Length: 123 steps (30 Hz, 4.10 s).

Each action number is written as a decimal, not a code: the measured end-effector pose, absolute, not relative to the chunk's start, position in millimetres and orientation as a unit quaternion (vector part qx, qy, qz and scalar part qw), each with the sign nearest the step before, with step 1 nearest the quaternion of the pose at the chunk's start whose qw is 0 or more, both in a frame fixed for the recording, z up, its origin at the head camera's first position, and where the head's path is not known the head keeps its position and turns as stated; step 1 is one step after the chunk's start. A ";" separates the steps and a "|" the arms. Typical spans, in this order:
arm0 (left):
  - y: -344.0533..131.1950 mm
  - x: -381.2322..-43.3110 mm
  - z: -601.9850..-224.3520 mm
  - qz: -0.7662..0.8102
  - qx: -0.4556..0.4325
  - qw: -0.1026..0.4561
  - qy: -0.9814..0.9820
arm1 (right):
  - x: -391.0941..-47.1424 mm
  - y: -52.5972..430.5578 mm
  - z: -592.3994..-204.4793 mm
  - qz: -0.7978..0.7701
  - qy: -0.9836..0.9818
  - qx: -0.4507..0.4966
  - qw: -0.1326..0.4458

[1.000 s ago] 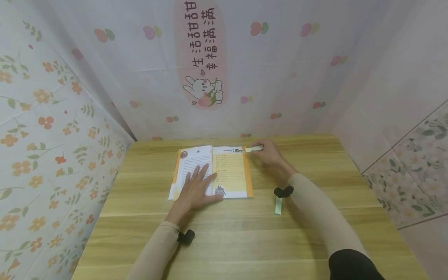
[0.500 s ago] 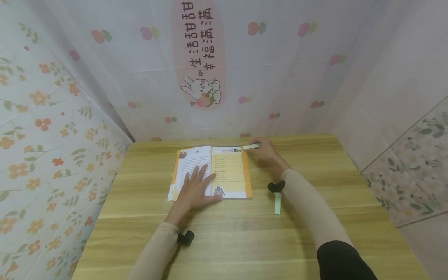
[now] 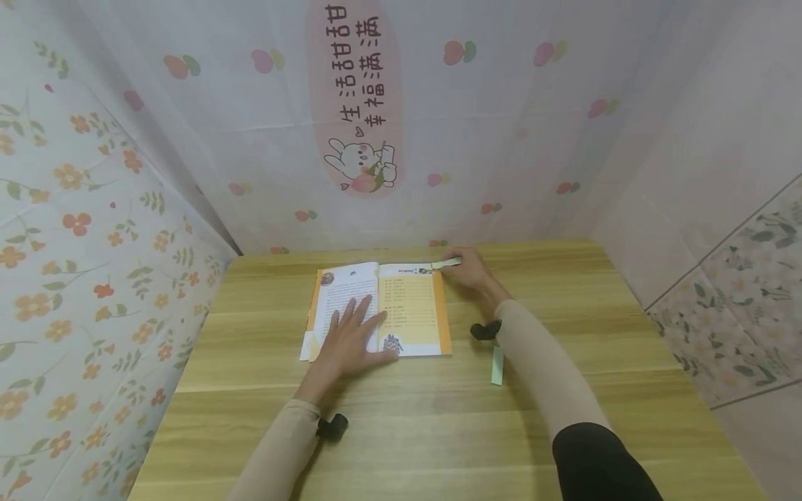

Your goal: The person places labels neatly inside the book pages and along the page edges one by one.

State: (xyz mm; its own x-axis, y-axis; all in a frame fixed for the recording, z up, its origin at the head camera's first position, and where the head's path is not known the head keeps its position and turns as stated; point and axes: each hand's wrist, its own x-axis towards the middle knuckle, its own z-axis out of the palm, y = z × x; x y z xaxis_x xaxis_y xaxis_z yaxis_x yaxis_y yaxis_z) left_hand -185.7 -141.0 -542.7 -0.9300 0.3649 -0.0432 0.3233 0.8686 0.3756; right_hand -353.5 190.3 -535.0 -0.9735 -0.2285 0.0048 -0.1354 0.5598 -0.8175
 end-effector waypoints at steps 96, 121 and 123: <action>-142.2 -188.2 -545.1 0.177 0.176 0.065 0.966 | -370.3 178.6 -534.1 -0.403 0.903 -0.116 0.089; -142.9 -187.8 -545.6 0.179 0.177 0.067 0.965 | -378.2 170.7 -552.9 -0.373 0.915 -0.153 -0.010; -142.6 -188.0 -545.4 0.178 0.176 0.067 0.966 | -378.7 171.8 -552.1 -0.357 0.916 -0.181 -0.022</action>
